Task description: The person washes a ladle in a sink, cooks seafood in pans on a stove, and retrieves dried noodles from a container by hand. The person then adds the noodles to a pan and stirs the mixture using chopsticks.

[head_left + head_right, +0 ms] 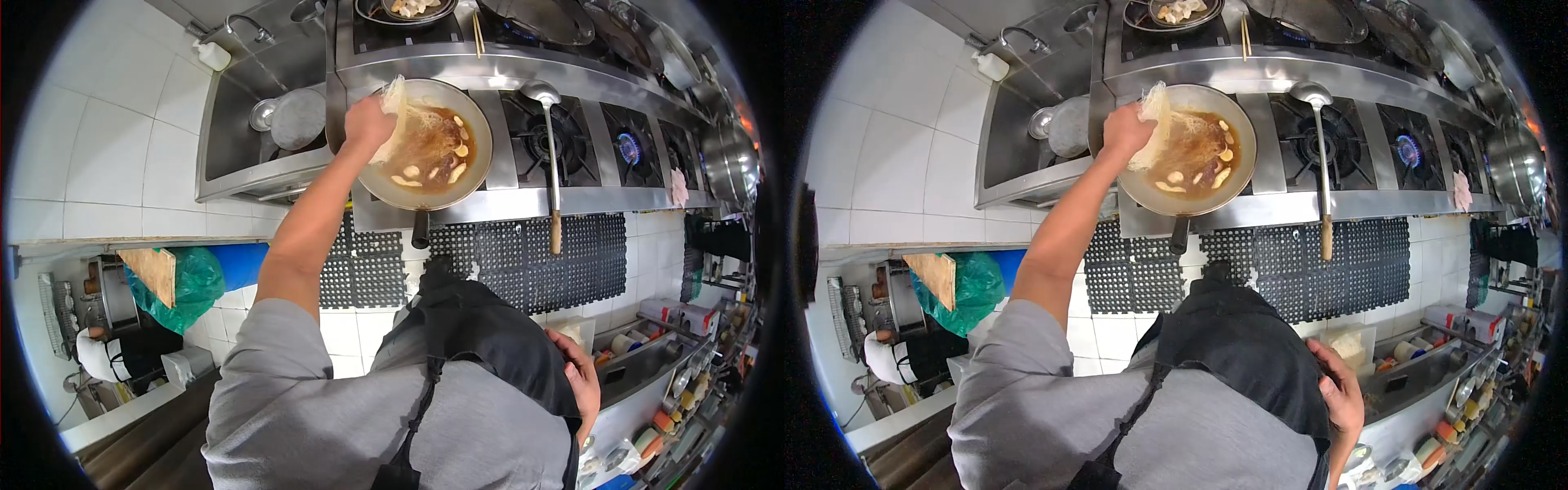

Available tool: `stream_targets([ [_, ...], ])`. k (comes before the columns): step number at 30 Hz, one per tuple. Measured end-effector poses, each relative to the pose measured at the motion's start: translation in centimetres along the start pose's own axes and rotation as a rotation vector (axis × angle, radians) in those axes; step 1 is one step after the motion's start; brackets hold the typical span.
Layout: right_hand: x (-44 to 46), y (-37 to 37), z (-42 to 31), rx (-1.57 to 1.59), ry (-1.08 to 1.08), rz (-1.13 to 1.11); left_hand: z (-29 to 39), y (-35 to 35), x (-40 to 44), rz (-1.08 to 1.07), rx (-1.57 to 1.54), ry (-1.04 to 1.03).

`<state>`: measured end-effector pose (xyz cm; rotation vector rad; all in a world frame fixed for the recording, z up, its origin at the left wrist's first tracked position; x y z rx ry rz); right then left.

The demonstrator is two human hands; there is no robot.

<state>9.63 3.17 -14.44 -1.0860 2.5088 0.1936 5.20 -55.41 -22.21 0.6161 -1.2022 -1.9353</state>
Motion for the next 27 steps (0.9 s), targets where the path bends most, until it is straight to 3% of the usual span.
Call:
stream_targets([
  [8,0.8,1.0,1.2,-0.006,-0.017,0.014,-1.4,-4.7,0.2,-0.072,-0.054,0.1],
  [11,3.0,4.7,4.2,-0.177,-0.069,0.095,-1.1,-3.8,-0.7,-0.058,0.012,0.042],
  [14,9.0,8.1,6.0,-0.208,-0.073,0.176,-1.4,-1.4,-2.3,-0.08,-0.17,0.117],
  [15,11.2,8.5,5.9,-0.196,-0.065,0.203,-0.2,-0.9,-3.0,-0.144,-0.158,0.04],
  [18,18.7,11.5,7.0,-0.576,0.147,0.323,2.6,0.5,-5.4,-0.139,-0.042,-0.391],
  [20,23.5,12.8,8.1,-0.905,0.205,0.413,1.5,-1.0,-5.3,-0.11,0.096,-0.545],
  [22,26.9,13.0,8.4,-1.061,0.179,0.47,2.5,0.0,-6.5,-0.278,0.3,-0.415],
  [24,29.5,12.8,9.4,-1.051,0.055,0.478,2.3,-0.3,-6.2,-0.303,0.408,-0.387],
  [27,31.9,12.0,10.6,-1.044,0.056,0.468,1.2,-2.2,-5.6,-0.315,0.532,-0.403],
])
Point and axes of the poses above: each hand's wrist, its own x-axis towards the middle knuckle, its own y-axis out of the back of the hand, z = x × y, the point moved 10 cm from there along x, towards the middle knuckle, and after that the axes turned 7 degrees about y, right-handed, at the moved point
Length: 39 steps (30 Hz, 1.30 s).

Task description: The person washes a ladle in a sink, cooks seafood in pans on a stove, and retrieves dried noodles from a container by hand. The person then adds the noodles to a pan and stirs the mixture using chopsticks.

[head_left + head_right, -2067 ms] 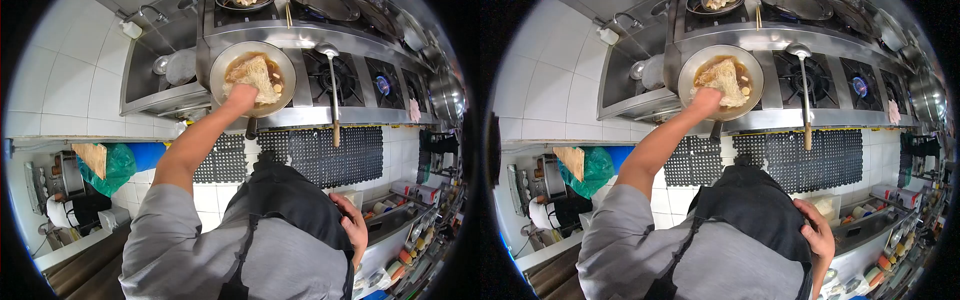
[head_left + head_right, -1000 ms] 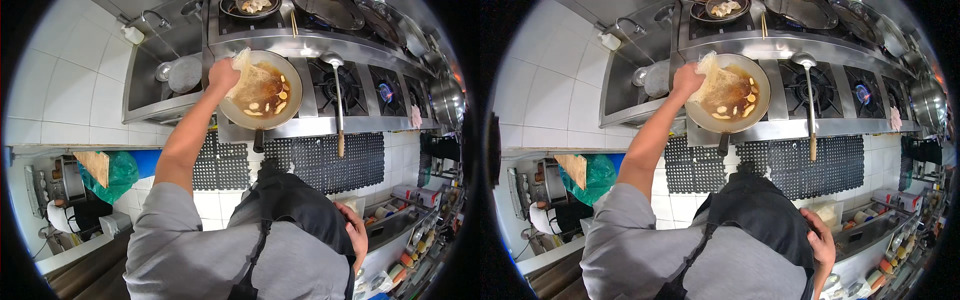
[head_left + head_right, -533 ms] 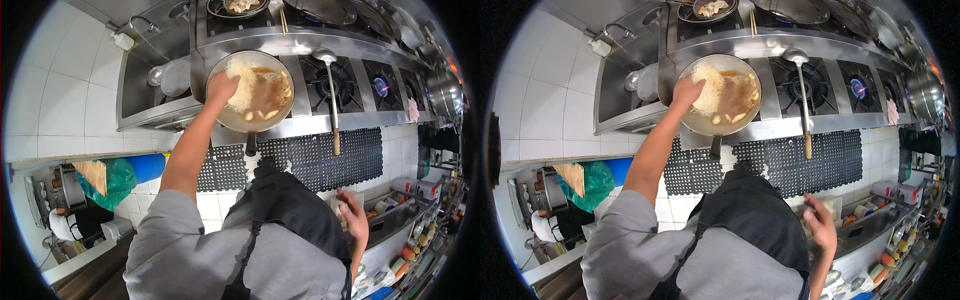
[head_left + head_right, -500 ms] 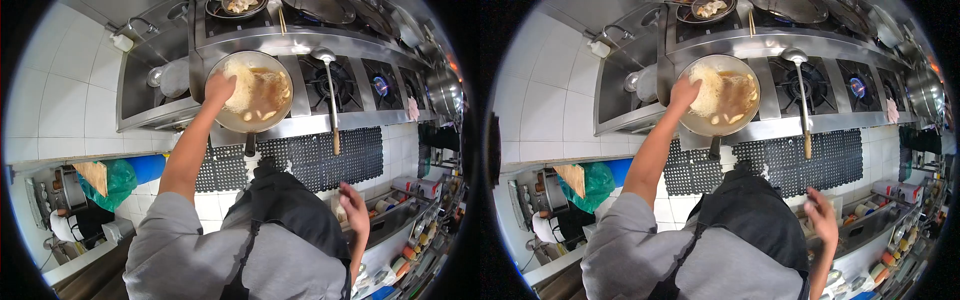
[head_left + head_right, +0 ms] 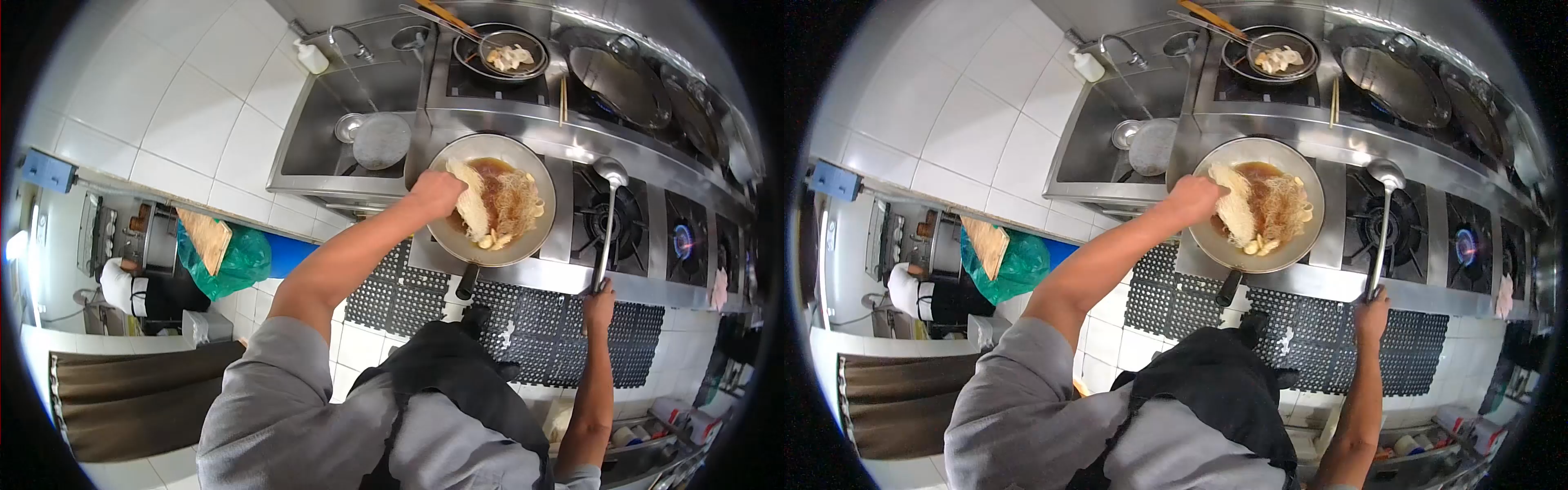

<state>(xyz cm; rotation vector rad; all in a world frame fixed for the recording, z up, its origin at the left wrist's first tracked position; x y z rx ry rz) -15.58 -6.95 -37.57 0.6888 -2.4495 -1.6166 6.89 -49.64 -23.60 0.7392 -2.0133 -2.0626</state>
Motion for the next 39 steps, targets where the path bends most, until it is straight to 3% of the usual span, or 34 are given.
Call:
stream_targets([
  [1,0.6,-1.3,1.0,-0.016,0.012,0.001,0.0,-1.1,0.3,-0.003,0.032,-0.013],
  [2,0.6,-0.5,0.1,0.096,0.195,0.197,0.1,-1.8,0.4,0.007,0.075,-0.017],
  [5,-1.9,2.3,-2.4,0.258,0.019,0.14,0.3,-2.6,0.0,0.18,0.116,-0.04],
  [7,-4.5,2.7,-2.9,0.329,0.099,0.211,0.2,-4.0,-0.1,0.177,0.13,-0.043],
  [9,-8.6,4.1,-5.3,0.53,0.101,0.094,0.5,-5.8,-0.4,0.149,0.103,-0.05],
  [11,-12.5,3.6,-7.1,0.987,-0.088,-0.092,0.5,-5.9,-0.6,0.103,0.059,-0.051],
  [15,-16.4,5.4,-11.9,0.938,-0.033,-0.204,1.1,-6.8,-0.5,0.059,0.012,-0.088],
  [18,-16.4,6.9,-13.5,0.614,0.055,-0.132,1.3,-6.4,-0.6,0.166,-0.035,-0.144],
  [21,-15.4,4.4,-14.0,0.572,0.145,-0.054,1.0,-8.5,0.0,0.08,0.122,-0.083],
  [23,-14.7,4.2,-15.5,0.303,0.247,-0.054,1.5,-8.3,0.2,0.099,0.111,-0.088],
  [25,-14.8,2.9,-16.4,0.335,0.212,-0.163,1.6,-8.0,0.6,0.121,0.065,-0.056],
  [28,-15.4,-0.1,-15.3,0.669,0.058,-0.279,2.3,-7.5,0.5,0.092,0.022,-0.015],
  [31,-16.4,0.8,-15.7,0.659,0.09,-0.296,1.3,-4.0,-1.9,0.309,-0.22,0.061],
  [34,-18.2,3.1,-17.6,0.595,0.116,-0.349,-2.1,1.6,-9.4,0.596,-0.59,0.109],
  [37,-19.2,3.6,-19.5,0.577,0.144,-0.425,-5.4,-0.8,-15.9,0.75,-0.74,0.2],
  [39,-19.3,2.3,-19.2,0.518,0.212,-0.45,-6.3,-5.0,-19.1,0.658,-0.757,0.323],
])
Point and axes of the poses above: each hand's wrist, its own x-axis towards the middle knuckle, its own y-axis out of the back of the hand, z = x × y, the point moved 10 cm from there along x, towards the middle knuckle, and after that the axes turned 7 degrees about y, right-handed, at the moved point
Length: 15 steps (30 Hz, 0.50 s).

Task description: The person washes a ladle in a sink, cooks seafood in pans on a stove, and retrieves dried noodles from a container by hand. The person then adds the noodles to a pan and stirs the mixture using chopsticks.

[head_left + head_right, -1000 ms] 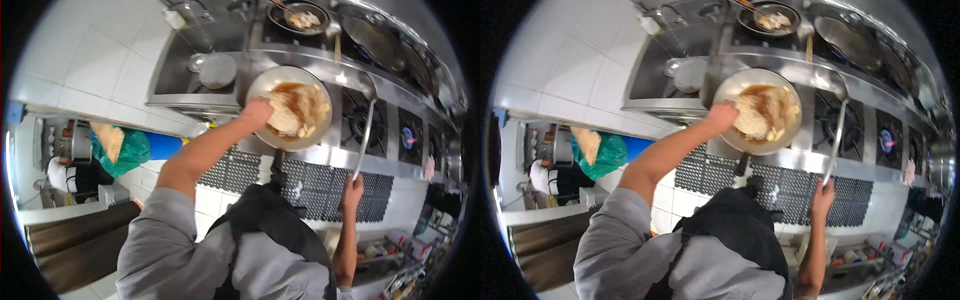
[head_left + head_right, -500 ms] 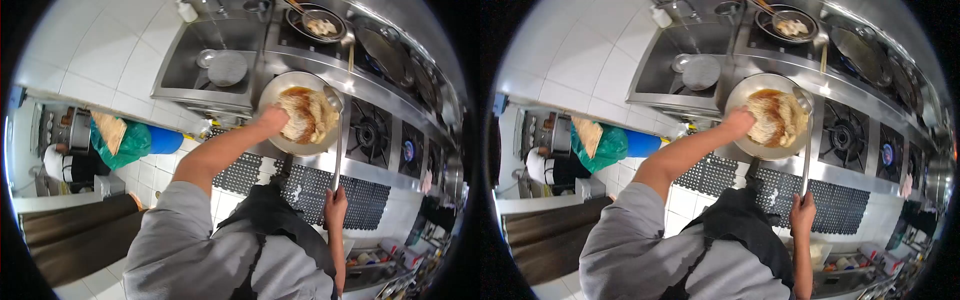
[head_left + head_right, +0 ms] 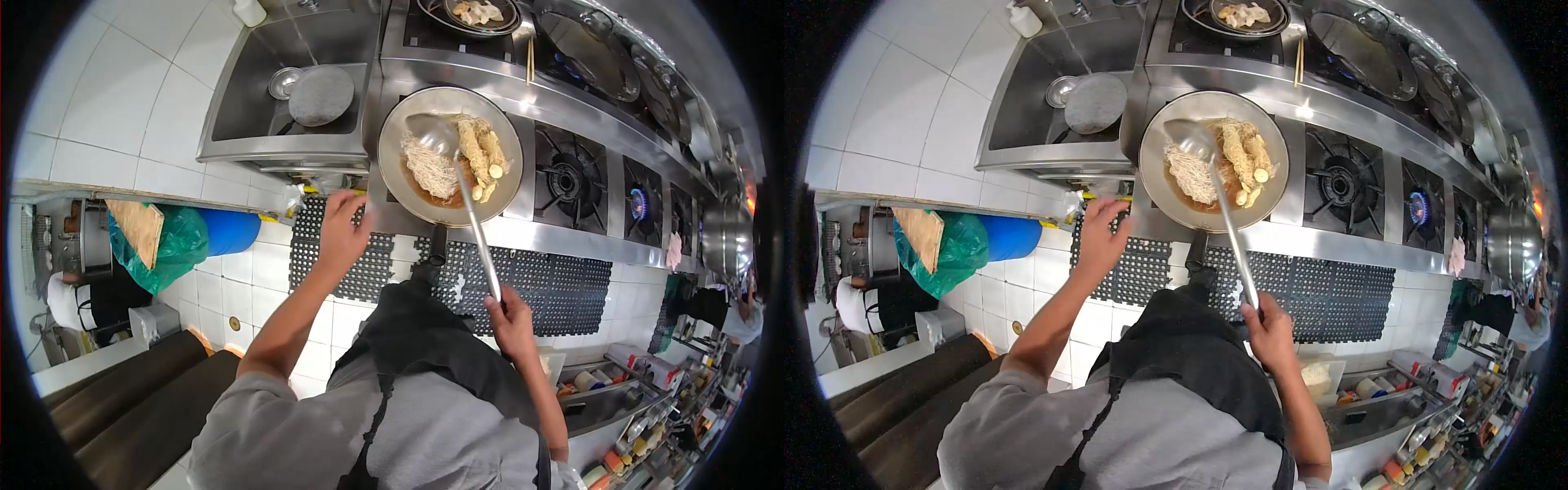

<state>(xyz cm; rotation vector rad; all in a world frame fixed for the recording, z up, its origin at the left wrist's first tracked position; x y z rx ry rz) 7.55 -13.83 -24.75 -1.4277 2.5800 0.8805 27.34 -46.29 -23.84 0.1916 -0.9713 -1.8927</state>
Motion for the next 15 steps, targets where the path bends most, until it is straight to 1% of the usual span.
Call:
stream_targets([
  [2,0.4,-0.5,0.5,-0.171,0.002,-0.034,-5.2,-2.1,-4.6,-0.095,-0.001,0.187],
  [3,0.6,-0.7,0.8,-0.256,-0.003,-0.048,-6.5,-3.6,-6.9,-0.198,-0.056,0.282],
  [4,0.8,-0.7,0.7,-0.274,0.025,-0.027,-7.6,-5.0,-9.1,-0.304,-0.112,0.373],
  [6,1.7,-0.2,0.2,-0.316,0.082,0.018,-6.7,-7.6,-12.4,-0.512,-0.191,0.325],
  [7,1.5,0.2,-0.8,-0.246,0.095,0.047,-5.4,-8.8,-13.5,-0.675,-0.189,0.364],
  [10,-0.1,1.0,-1.4,-0.313,0.194,0.11,-3.0,-11.2,-16.7,-0.902,-0.422,0.8],
  [11,-0.7,0.9,-0.4,-0.341,0.143,0.084,-1.5,-11.6,-17.0,-0.947,-0.503,0.894],
  [14,-0.9,1.0,1.4,-0.357,0.102,0.071,0.7,-15.1,-16.9,-0.963,-0.968,1.134],
  [15,-0.5,1.5,0.4,-0.315,0.097,0.047,1.5,-15.8,-16.0,-0.951,-1.065,1.169],
])
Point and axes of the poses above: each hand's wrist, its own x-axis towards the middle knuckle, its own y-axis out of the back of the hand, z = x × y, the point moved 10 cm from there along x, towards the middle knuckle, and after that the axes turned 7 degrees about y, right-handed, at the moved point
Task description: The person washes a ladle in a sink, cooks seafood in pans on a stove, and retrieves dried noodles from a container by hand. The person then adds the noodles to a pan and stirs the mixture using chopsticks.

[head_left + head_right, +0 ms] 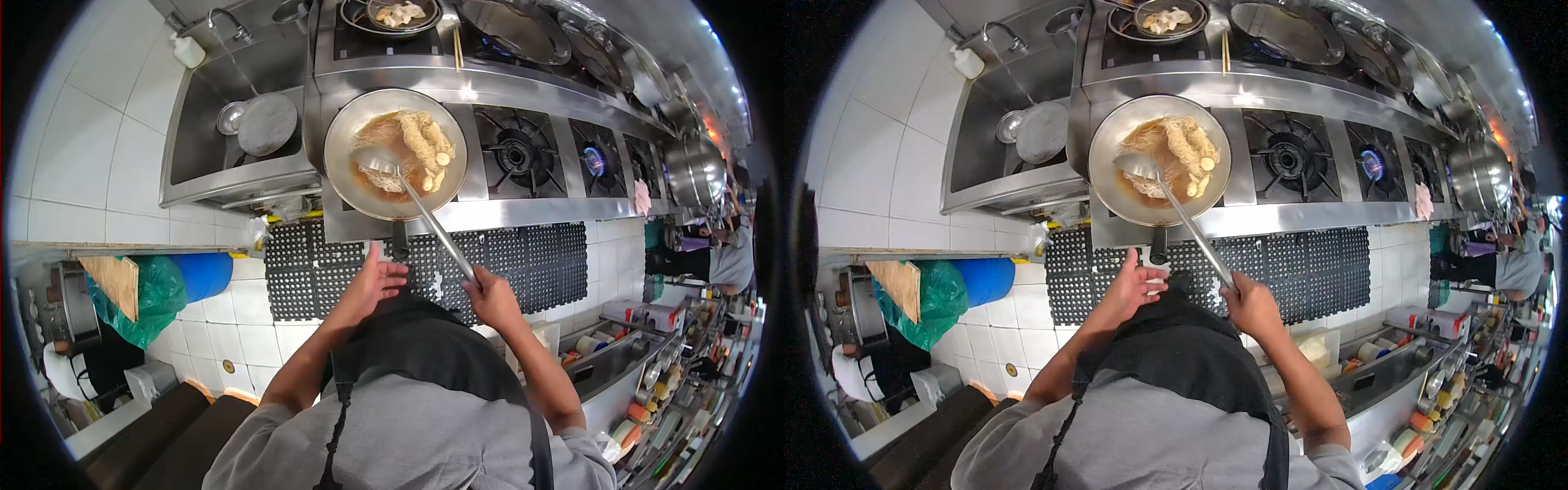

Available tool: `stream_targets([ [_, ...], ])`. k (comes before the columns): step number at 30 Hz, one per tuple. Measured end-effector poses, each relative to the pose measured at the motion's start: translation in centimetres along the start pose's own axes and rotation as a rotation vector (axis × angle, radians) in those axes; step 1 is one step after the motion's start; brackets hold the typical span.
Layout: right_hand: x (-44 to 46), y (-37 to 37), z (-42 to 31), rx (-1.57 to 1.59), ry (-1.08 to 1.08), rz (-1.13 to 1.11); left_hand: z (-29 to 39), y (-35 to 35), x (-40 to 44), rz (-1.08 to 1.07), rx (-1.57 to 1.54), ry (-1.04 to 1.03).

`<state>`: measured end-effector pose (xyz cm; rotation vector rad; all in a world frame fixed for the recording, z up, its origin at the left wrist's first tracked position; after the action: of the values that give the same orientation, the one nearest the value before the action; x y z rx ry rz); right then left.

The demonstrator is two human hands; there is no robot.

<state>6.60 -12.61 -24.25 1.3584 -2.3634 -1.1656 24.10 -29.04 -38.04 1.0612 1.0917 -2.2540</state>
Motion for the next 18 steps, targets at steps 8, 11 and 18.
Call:
stream_targets([
  [8,0.1,2.3,0.9,0.087,-0.121,0.299,2.4,0.1,2.1,0.116,0.125,-0.008],
  [11,-0.2,1.8,2.0,0.092,-0.142,0.23,-0.9,2.7,1.5,0.176,0.363,0.007],
  [18,-1.7,1.1,1.9,-0.057,0.019,0.212,-6.3,3.3,0.0,-0.023,1.214,-0.091],
])
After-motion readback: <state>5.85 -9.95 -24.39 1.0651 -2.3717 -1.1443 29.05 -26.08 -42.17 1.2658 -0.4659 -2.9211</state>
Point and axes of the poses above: each hand's wrist, its own x-axis towards the middle knuckle, its own y-axis out of the back of the hand, z = x × y, the point moved 10 cm from there along x, towards the middle knuckle, and after that the axes turned 7 degrees about y, right-handed, at the moved point
